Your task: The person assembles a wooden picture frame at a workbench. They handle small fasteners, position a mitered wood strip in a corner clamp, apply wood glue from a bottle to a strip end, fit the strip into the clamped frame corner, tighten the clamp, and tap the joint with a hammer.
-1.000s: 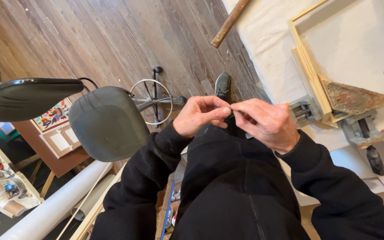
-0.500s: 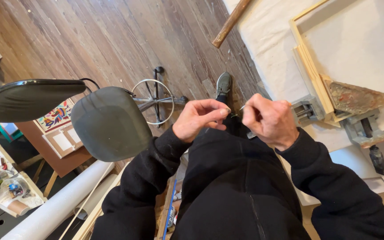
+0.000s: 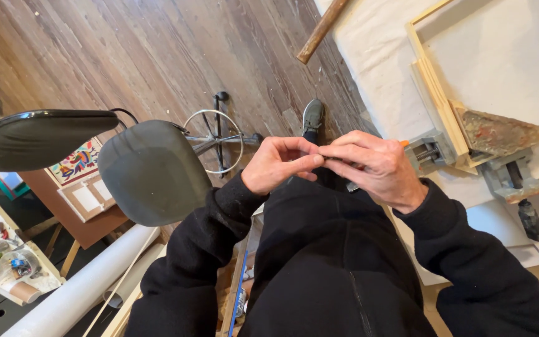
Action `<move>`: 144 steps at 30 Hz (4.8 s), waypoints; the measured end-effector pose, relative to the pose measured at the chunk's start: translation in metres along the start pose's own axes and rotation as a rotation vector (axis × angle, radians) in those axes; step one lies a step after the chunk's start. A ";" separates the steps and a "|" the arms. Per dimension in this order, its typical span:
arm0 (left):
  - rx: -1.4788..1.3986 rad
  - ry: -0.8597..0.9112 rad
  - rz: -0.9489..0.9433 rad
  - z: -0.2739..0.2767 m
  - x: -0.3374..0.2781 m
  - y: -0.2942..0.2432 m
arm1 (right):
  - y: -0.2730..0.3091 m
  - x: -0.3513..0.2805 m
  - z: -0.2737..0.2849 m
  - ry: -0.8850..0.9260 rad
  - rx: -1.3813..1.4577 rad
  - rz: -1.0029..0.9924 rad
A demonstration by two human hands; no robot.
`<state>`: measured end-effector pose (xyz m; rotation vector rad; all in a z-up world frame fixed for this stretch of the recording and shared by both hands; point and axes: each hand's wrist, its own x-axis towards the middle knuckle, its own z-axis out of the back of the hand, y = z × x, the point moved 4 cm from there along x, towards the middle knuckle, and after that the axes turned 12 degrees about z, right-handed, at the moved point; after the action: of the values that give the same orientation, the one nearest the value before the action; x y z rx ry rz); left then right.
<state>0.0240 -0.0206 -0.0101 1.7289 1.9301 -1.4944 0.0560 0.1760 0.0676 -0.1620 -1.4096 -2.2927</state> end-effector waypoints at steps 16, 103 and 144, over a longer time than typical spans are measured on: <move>-0.016 0.089 0.029 -0.020 0.025 0.013 | -0.023 -0.031 0.004 -0.164 0.371 -0.164; 1.476 -0.308 -0.996 -0.212 0.214 0.090 | -0.101 -0.282 0.082 -0.935 -0.099 -0.765; 1.448 -0.355 -1.019 -0.215 0.207 0.092 | -0.111 -0.281 0.067 -0.812 -0.319 -0.639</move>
<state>0.1344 0.2591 -0.0948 0.1908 1.4794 -3.7632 0.2519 0.3634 -0.0823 -0.9530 -1.5853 -3.1885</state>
